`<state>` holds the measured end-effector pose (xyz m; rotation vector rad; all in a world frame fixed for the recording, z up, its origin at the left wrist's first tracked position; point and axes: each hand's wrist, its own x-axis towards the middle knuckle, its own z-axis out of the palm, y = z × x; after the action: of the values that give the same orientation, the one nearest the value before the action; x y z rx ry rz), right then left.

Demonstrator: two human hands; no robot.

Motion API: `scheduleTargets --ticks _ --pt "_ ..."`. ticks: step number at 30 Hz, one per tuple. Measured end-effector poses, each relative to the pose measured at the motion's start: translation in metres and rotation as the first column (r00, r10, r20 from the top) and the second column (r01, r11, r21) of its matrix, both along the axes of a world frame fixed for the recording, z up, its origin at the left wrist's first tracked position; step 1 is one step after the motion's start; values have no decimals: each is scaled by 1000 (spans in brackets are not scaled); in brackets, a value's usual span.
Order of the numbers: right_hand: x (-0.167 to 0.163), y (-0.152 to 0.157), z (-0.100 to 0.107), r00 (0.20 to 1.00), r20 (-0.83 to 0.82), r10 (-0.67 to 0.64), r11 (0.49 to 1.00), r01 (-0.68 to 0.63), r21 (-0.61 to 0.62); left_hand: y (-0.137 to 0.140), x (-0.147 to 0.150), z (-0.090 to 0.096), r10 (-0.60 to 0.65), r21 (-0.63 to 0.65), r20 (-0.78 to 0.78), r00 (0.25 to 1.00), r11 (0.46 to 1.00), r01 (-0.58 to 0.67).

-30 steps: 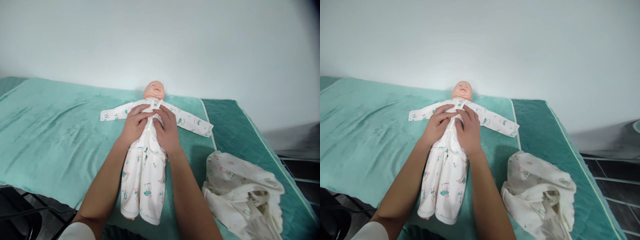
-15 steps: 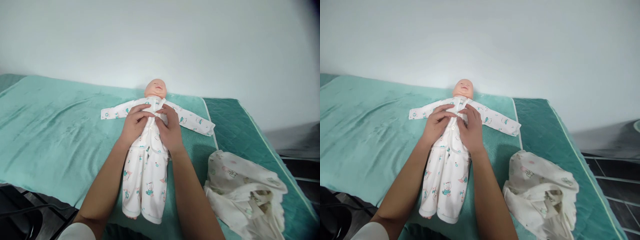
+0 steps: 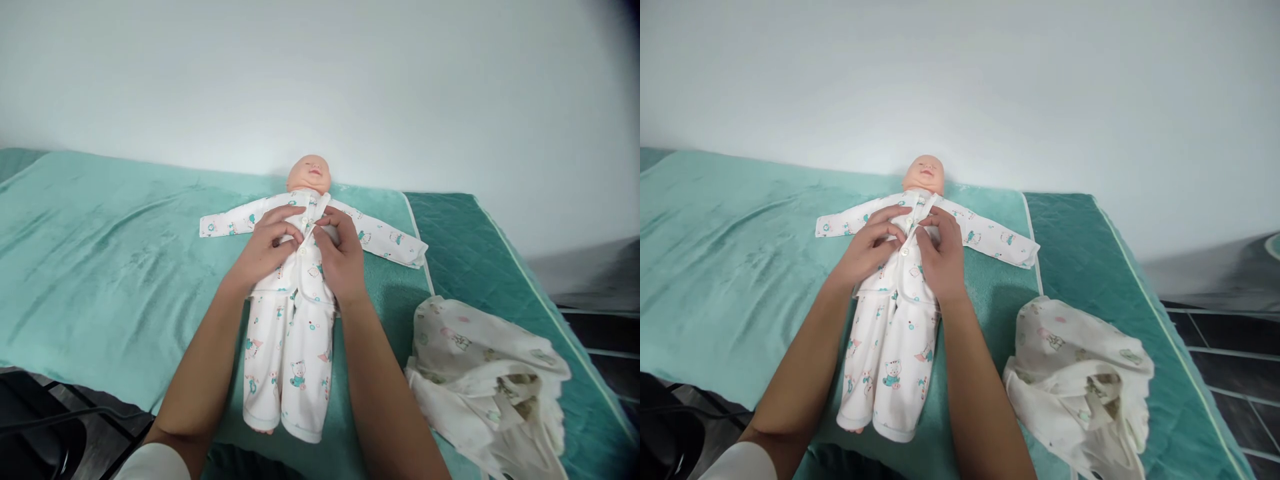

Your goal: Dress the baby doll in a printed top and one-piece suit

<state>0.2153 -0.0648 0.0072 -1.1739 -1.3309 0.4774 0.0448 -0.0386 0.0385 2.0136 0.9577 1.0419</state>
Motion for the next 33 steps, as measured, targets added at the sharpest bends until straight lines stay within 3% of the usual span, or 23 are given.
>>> scheduleTargets --ticks 3,8,16,22,33 --pt "-2 0 1 999 -43 5 1000 -4 1 1 -9 5 -124 -16 -76 989 992 123" --pt "-1 -3 4 995 -95 21 999 -24 -30 2 -15 7 -179 -91 -69 981 981 172" --pt "13 -5 10 960 193 203 979 -202 -22 3 -18 6 -171 -169 29 985 970 174" --pt "17 -5 9 948 209 242 970 -240 -35 2 -21 9 -202 -212 -1 979 957 197" --pt "19 -5 9 940 189 284 959 -281 -46 4 -20 7 -191 -128 -38 981 974 185"
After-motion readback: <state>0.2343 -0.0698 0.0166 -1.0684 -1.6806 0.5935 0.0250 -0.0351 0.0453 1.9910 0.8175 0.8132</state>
